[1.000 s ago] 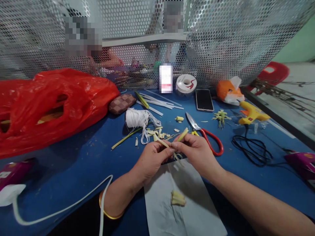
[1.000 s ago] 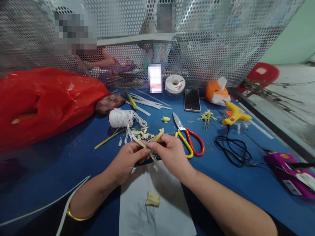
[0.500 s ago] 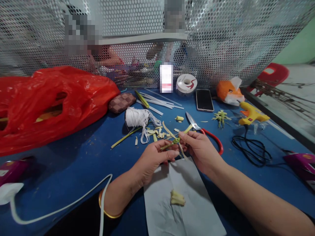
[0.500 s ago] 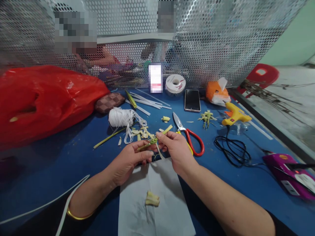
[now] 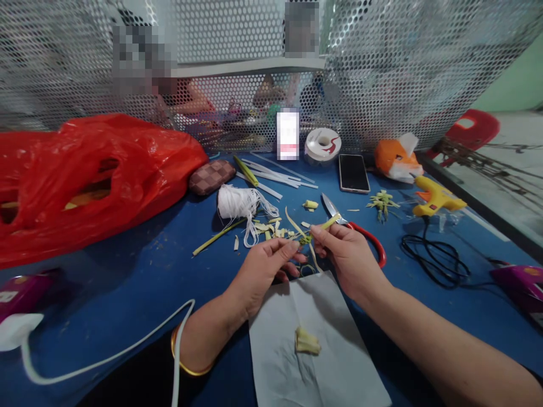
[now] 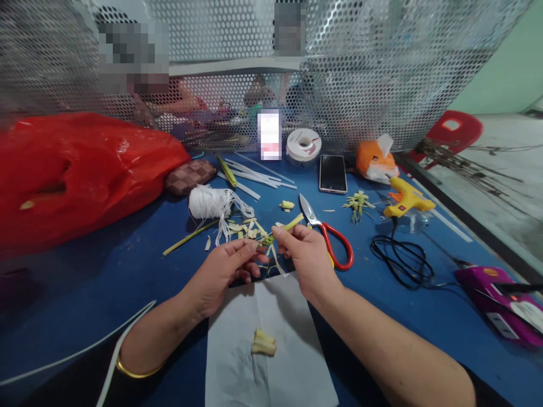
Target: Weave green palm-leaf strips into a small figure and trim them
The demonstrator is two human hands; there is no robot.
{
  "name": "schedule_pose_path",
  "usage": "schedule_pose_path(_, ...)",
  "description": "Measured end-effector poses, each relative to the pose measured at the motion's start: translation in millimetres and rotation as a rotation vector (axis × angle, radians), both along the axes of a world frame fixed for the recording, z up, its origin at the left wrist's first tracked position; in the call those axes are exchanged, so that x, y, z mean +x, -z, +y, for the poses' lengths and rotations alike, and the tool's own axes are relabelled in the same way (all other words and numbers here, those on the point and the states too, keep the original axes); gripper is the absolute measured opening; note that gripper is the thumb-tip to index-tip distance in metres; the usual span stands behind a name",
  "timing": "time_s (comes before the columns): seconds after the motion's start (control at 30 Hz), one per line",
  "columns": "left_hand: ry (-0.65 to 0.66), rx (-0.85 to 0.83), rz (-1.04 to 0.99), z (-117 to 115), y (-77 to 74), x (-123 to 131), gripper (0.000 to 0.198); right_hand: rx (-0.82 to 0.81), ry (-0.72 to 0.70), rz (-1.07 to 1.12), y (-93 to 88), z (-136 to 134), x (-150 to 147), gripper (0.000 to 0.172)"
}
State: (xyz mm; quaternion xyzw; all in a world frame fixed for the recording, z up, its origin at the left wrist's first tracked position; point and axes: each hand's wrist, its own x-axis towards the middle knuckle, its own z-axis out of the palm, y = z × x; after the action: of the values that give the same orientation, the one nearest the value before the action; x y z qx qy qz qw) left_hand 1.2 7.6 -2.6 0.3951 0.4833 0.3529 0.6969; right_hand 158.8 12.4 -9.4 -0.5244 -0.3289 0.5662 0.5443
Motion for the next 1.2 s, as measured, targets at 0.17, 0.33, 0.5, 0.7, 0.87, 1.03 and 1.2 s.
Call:
schedule_pose_path(0.17,0.008,0.026,0.040,-0.9,-0.7,-0.8,0.024,-0.013,-0.002,-0.039,2.4,1.1,-1.0,0.042)
schedule_pose_path(0.33,-0.073,-0.055,-0.057,-0.2,-0.7,-0.7,0.039,-0.035,-0.051,-0.043,5.4,0.3,-1.9,0.038)
schedule_pose_path(0.5,-0.188,-0.015,-0.059,3.4,3.3,-1.9,0.029,-0.007,-0.158,-0.047,3.9,-4.1,-5.8,0.032)
schedule_pose_path(0.7,-0.274,-0.004,-0.081,5.7,1.5,-2.8,0.024,-0.059,-0.250,0.010,3.7,-4.8,-5.0,0.032)
schedule_pose_path(0.87,-0.387,-0.023,-0.161,6.8,1.9,-1.8,0.024,-0.138,-0.258,0.058,5.3,-2.6,-2.9,0.033)
schedule_pose_path(1.03,-0.449,0.027,-0.163,7.9,5.0,-4.2,0.023,-0.192,-0.260,0.108,4.2,-2.4,-2.2,0.038)
schedule_pose_path(1.2,-0.306,-0.082,-0.122,6.8,3.0,-5.4,0.037,-0.119,-0.218,0.061,4.1,-2.3,-1.8,0.038)
